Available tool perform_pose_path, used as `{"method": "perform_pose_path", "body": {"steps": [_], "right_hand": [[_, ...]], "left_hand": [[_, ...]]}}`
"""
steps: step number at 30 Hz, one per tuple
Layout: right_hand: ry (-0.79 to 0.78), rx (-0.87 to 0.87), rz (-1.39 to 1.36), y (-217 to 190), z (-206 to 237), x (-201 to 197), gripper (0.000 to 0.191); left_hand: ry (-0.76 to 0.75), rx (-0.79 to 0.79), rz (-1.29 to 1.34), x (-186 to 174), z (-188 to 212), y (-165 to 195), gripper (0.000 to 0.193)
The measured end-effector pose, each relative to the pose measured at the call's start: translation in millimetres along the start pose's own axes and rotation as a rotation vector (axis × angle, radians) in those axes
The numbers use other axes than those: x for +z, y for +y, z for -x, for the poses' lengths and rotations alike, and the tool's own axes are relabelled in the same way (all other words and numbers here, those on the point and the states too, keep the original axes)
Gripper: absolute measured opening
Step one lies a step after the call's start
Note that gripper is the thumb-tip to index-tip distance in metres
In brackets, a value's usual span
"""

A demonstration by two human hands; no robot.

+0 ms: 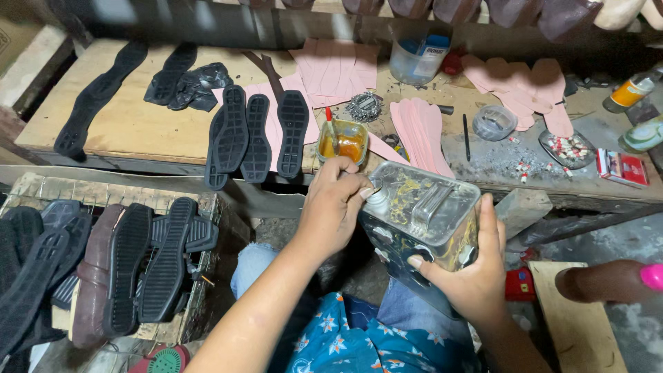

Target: The person pours a liquid from a metal tin into a small container, then uses a brush to apply the liquid onto pink shoe insoles placed on a wooden board. They handle several insoles one at a time, applying the liquid to each and placing them on a nearby table.

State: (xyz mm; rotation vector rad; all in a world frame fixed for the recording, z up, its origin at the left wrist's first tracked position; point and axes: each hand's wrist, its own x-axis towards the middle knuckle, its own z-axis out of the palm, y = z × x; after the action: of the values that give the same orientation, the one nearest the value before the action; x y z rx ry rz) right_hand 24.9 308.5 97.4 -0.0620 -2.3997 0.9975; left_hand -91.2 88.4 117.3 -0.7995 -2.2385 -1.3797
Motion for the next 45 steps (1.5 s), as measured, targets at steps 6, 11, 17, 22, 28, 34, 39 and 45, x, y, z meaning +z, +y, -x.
{"method": "perform_pose_path", "body": {"steps": [6, 11, 17, 22, 28, 34, 39, 45], "right_hand": [[-0.009, 0.009, -0.063, 10, 6, 8, 0.136], [-0.007, -0.036, -0.061, 16, 11, 9, 0.137], [-0.038, -0.091, 0.026, 15, 15, 6, 0.14], [-0.046, -0.105, 0.029, 13, 17, 4, 0.14], [-0.035, -0.124, 0.005, 13, 25, 6, 0.138], [-0.015, -0.08, 0.014, 20, 31, 5, 0.14], [-0.007, -0.084, 0.015, 27, 35, 6, 0.141], [0.018, -0.139, -0.053, 26, 35, 6, 0.136]], "left_hand": [[-0.057, -0.035, 0.012, -6, 3, 4, 0.009], [-0.134, 0.059, -0.166, -14, 3, 19, 0.016], [-0.258, 0.066, -0.216, -28, 0, 24, 0.019], [-0.113, -0.075, 0.213, -19, 3, 20, 0.032], [-0.177, -0.075, 0.292, 1, 22, 19, 0.035], [-0.139, -0.116, 0.288, 2, 34, 20, 0.036], [-0.159, -0.038, 0.127, 3, 37, 24, 0.038], [-0.219, 0.005, -0.089, -4, 40, 39, 0.047]]}}
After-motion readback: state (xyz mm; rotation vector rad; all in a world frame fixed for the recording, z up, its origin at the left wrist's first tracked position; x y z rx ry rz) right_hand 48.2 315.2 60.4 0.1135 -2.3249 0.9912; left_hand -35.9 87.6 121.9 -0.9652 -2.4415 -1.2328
